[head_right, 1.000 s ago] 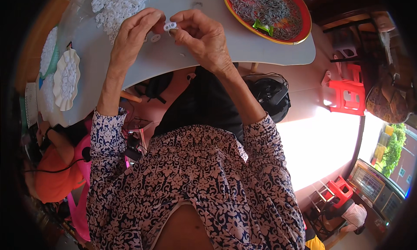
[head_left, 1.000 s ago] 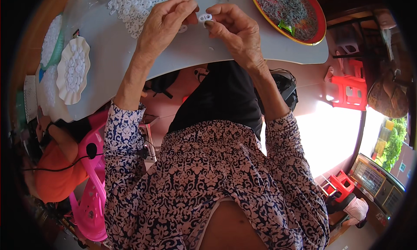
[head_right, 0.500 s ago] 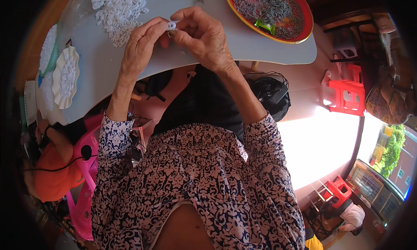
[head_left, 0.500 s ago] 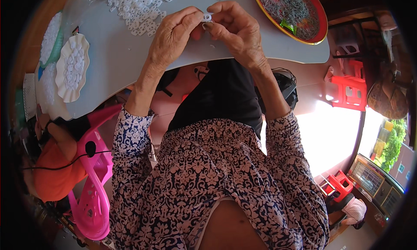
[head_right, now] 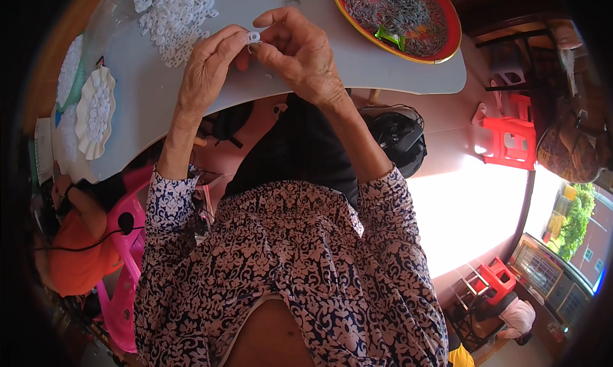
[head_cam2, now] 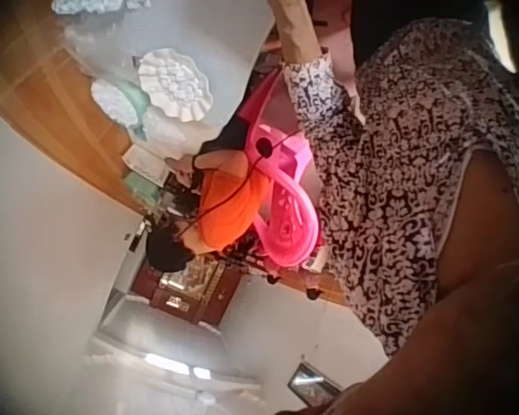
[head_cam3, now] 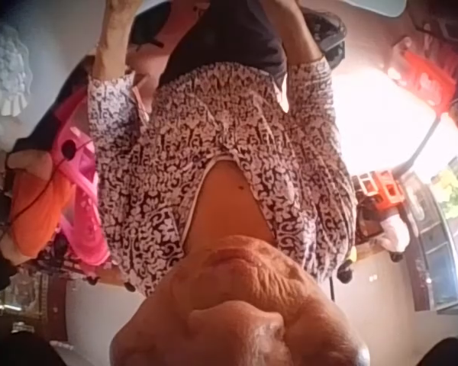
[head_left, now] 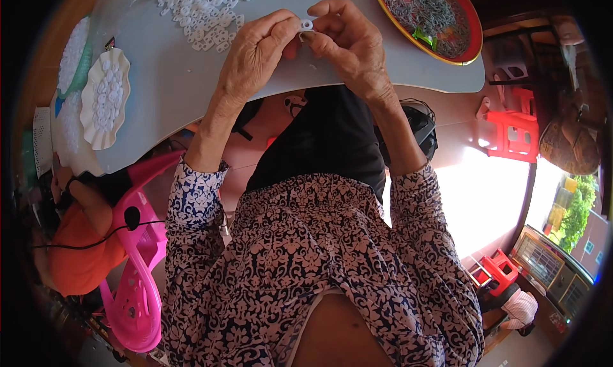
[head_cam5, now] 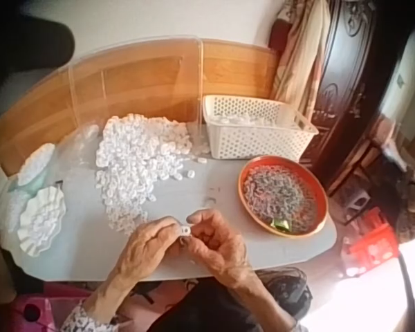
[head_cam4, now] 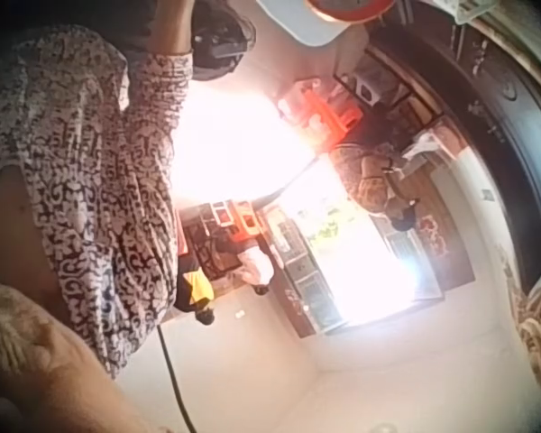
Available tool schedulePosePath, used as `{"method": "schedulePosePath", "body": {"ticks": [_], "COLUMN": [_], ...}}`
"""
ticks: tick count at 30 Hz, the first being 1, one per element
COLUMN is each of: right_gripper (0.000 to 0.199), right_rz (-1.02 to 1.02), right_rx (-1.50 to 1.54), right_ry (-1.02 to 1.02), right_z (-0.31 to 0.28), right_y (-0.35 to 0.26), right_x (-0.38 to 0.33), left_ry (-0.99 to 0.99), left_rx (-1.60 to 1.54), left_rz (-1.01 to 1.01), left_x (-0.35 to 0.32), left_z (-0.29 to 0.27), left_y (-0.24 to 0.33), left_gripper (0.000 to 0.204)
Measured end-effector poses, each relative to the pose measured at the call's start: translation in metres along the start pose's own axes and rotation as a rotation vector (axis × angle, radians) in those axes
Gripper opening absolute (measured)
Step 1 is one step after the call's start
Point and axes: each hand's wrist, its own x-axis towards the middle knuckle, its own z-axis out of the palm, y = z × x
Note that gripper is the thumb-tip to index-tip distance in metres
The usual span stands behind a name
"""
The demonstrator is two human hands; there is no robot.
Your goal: Assembling or sorting small white plastic components on a table.
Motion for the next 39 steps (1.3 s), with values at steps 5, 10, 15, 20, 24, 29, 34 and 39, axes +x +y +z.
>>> {"method": "schedulePosePath", "body": {"ticks": [5,10,15,20,24,29,34,39], "right_gripper": [0.027,0.025,0.023,0.021,0.016,0.015,0.016,0.021], "right_rz": [0.003,-0.01,0.011,0.031,-0.008,-0.017,-0.029,0.036], "right_rx": [0.018,0.013,0.029,0.064,-0.008,0.035,0.052,0.111], "right_ry": [0.018,-0.012,0.004,-0.01,0.023,0.021,0.014,-0.03], "right_z": [0.0,0.002,0.003,0.003,0.003,0.004,0.003,0.002], "right_y": [0.0,0.0,0.0,0.001,0.003,0.002,0.003,0.0], "right_x": [-0.001,0.001,0.0,-0.001,-0.001,0.0,0.0,0.001], "left_ry": [-0.073,-0.006,0.015,0.017,0.031,0.112,0.14,0.096], "left_rx": [0.02,-0.04,-0.023,-0.067,-0.016,-0.078,-0.075,-0.075], "left_rz": [0.043,0.082,0.039,-0.004,-0.017,-0.001,0.022,0.007], "left_x": [-0.001,-0.002,-0.002,-0.002,-0.003,-0.005,-0.007,-0.006], "left_z": [-0.002,0.002,0.002,0.003,0.002,0.007,0.01,0.008], "left_y": [-0.003,-0.01,-0.003,-0.006,-0.004,-0.008,-0.009,-0.009], "left_gripper": [0.031,0.028,0.025,0.028,0.029,0.032,0.032,0.032]}}
